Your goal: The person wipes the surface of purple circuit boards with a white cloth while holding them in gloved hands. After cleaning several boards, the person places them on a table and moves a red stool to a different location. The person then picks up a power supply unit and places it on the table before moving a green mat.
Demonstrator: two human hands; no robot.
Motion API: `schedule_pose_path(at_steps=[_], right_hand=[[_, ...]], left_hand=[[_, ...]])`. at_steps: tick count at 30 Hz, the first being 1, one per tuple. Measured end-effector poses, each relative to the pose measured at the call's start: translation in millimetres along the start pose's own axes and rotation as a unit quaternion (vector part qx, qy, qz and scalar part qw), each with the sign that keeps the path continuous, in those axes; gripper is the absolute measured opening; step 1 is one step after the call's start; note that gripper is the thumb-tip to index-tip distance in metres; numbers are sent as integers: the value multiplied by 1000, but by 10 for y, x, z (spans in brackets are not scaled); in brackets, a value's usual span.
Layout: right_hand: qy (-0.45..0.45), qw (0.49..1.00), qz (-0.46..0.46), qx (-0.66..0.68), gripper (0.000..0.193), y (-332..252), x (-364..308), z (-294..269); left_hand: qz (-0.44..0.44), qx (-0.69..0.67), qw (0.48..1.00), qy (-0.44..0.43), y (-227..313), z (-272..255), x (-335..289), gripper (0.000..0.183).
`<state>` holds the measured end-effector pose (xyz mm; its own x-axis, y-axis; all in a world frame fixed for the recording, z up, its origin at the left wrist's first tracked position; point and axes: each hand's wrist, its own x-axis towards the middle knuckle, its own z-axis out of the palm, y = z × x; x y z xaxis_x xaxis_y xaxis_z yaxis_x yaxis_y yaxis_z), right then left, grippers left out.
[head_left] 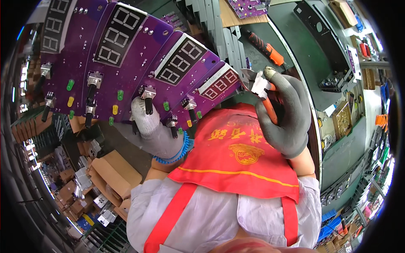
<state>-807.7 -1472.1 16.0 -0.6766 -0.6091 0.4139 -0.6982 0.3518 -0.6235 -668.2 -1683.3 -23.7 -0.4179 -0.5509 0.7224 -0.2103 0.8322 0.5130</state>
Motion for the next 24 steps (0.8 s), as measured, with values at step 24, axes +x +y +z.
schedule_pose_path(at_steps=[24], right_hand=[[15, 978, -144, -153, 59, 20, 243, -136]], left_hand=[[85, 197, 969, 121, 172, 134, 11, 63]])
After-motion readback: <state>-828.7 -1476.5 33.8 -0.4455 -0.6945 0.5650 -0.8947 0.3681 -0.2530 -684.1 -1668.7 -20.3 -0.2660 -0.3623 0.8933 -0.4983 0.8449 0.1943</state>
